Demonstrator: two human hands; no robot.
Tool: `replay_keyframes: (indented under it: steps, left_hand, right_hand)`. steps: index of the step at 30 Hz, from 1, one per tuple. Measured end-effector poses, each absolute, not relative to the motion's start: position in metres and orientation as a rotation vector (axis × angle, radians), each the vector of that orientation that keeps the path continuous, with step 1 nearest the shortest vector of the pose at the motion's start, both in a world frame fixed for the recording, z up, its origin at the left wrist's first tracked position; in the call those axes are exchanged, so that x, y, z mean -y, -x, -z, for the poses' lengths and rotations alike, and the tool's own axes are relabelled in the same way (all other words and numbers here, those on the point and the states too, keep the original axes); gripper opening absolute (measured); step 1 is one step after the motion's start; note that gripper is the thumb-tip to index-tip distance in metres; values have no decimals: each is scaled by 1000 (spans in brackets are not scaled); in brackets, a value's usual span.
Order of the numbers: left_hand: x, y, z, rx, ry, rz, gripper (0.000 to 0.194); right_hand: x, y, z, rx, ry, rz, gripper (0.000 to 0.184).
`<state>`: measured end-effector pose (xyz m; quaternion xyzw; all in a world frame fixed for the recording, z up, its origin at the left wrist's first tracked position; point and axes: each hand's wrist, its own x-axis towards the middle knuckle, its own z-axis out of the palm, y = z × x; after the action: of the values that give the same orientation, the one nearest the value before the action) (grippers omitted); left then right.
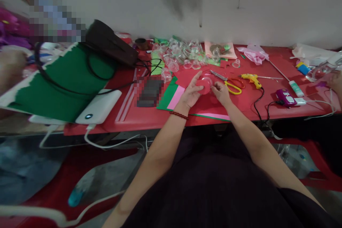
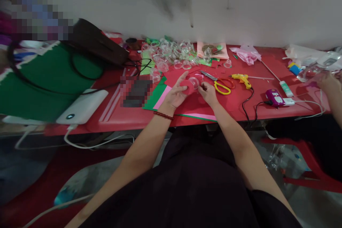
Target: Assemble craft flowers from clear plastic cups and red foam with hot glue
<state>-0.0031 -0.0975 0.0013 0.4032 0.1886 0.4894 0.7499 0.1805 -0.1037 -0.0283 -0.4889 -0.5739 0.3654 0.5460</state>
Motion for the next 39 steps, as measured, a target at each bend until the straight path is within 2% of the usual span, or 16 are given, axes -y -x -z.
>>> replay_keyframes:
  steps: [5,10,15,17,27,33,39]
  left_hand:
    - [99,1,2,-455,-945,-1014,96]
    - [99,0,2,-458,-895,-1023,92]
    - [91,-4,6,-586,-716,-1181,32]
    - [88,-6,8,-696,-719,-1214,19]
    - [91,-13,12,-821,-919,-1119,29]
    - [85,-15,14,-879,-767,-1285,21]
    - [82,-14,15,-846,-648,-1265,43]
  right_hand:
    - [102,-184,25,1291,1185,-654,23]
    - [99,-186,26,1319,1221,-671,21]
    - [97,-186,31,1340,1211,-781,21]
    - [98,-185,31,1354,1213,-764,23]
    - [100,-188,27,1242,1213,-811,47]
    - [103,-183,25,1178,1127,-1064,49]
    - [103,-181,22,1134,1195,-1106,44]
